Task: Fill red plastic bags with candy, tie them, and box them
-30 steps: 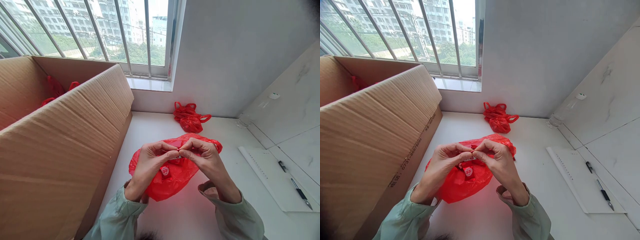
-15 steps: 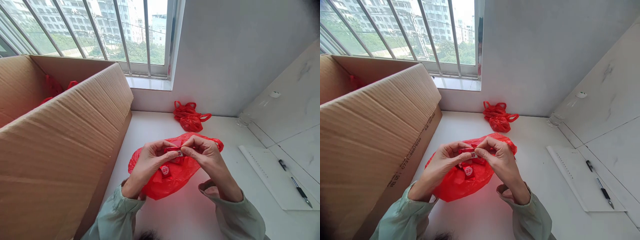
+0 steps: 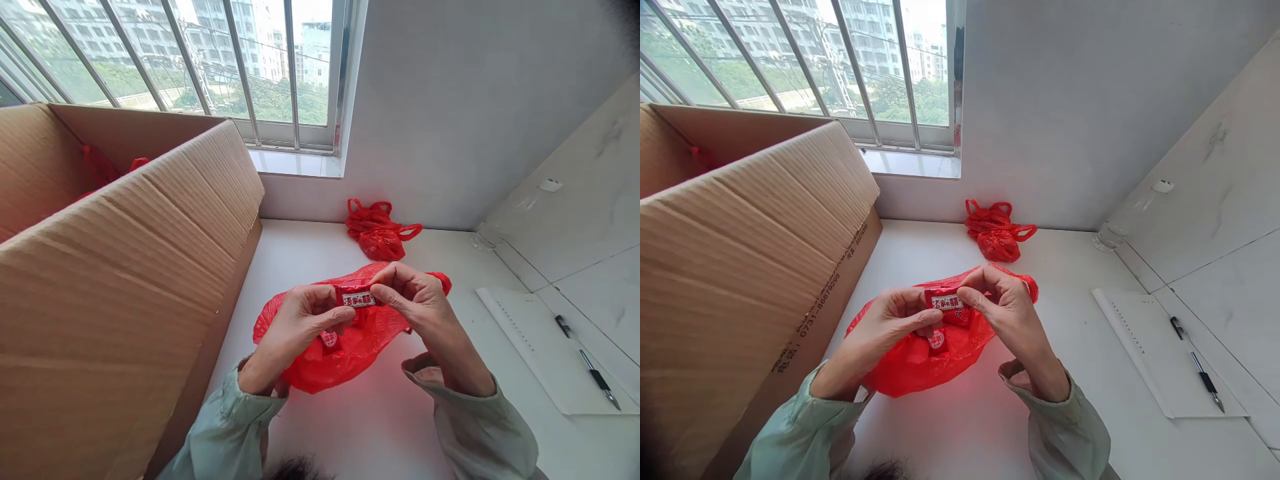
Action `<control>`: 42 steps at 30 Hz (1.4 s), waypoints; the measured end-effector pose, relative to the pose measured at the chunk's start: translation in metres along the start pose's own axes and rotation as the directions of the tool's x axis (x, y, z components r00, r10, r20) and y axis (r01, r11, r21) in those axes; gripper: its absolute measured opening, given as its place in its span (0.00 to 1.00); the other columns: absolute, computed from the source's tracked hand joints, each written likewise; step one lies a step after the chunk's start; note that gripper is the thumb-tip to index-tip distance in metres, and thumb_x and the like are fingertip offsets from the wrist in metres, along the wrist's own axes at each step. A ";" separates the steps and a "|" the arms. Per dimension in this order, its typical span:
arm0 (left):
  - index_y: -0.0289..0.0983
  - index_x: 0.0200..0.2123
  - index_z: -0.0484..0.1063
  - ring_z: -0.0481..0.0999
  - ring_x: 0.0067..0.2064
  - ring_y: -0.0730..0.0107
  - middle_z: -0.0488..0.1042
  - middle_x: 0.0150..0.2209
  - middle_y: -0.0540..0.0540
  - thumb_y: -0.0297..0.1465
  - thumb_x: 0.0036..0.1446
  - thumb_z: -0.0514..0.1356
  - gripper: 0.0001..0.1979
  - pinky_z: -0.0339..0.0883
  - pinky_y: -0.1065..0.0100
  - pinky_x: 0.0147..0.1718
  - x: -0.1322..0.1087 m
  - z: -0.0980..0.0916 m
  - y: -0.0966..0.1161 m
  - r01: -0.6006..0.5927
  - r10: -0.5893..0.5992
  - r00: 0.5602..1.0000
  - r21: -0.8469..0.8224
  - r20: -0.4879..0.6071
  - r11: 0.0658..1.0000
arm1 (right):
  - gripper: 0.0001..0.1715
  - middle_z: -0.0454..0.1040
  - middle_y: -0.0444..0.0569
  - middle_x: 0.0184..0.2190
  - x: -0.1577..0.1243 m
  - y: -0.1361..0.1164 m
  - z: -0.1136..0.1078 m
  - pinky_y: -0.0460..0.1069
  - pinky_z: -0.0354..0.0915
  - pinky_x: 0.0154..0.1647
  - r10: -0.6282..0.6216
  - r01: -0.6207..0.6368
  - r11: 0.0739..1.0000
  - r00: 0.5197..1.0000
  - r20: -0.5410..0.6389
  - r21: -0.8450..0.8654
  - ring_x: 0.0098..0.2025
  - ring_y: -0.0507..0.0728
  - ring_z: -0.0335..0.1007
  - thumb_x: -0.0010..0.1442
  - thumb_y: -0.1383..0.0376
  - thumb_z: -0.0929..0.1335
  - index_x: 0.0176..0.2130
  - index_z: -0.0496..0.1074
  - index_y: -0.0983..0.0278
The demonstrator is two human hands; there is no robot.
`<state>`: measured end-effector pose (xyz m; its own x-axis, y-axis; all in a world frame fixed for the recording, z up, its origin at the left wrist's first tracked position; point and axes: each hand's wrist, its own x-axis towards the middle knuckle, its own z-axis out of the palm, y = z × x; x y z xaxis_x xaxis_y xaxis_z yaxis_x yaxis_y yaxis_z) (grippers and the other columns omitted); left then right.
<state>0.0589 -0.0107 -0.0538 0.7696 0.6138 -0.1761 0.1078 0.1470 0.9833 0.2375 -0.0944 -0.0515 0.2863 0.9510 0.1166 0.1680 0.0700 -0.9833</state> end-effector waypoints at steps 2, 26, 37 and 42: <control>0.32 0.31 0.73 0.76 0.27 0.65 0.76 0.25 0.44 0.39 0.54 0.66 0.14 0.66 0.68 0.28 0.000 -0.001 0.000 0.004 -0.004 1.000 0.005 -0.016 1.000 | 0.09 0.71 0.41 0.27 -0.001 -0.001 -0.001 0.46 0.63 0.31 0.038 -0.039 0.999 0.999 0.038 0.017 0.30 0.51 0.67 0.58 0.58 0.72 0.37 0.73 0.60; 0.31 0.27 0.73 0.73 0.25 0.72 0.77 0.25 0.45 0.39 0.53 0.66 0.15 0.67 0.73 0.27 -0.003 -0.009 0.004 -0.008 0.009 0.999 -0.014 0.053 1.000 | 0.32 0.64 0.36 0.23 -0.008 -0.010 -0.004 0.43 0.58 0.32 0.114 -0.145 0.961 0.983 0.142 0.235 0.28 0.48 0.59 0.53 0.72 0.71 0.54 0.71 0.49; 0.32 0.26 0.73 0.75 0.28 0.69 0.77 0.25 0.45 0.37 0.56 0.66 0.14 0.68 0.70 0.30 -0.003 -0.009 0.008 -0.059 0.051 0.995 0.089 0.089 0.994 | 0.10 0.77 0.44 0.37 -0.005 -0.013 -0.001 0.48 0.68 0.44 0.168 -0.197 0.976 0.952 0.254 0.093 0.41 0.54 0.73 0.56 0.60 0.74 0.39 0.77 0.59; 0.32 0.26 0.72 0.76 0.28 0.67 0.77 0.26 0.43 0.38 0.58 0.63 0.15 0.68 0.68 0.30 -0.003 -0.009 0.009 -0.060 0.049 0.997 0.192 0.062 0.980 | 0.06 0.79 0.43 0.32 -0.005 -0.012 0.002 0.47 0.69 0.38 0.160 -0.181 0.977 0.972 0.170 0.113 0.35 0.53 0.75 0.55 0.61 0.74 0.34 0.78 0.60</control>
<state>0.0522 -0.0045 -0.0452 0.8113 0.5713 -0.1242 0.1799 -0.0418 0.9828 0.2317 -0.0996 -0.0405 0.1453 0.9871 -0.0679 0.0054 -0.0694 -0.9976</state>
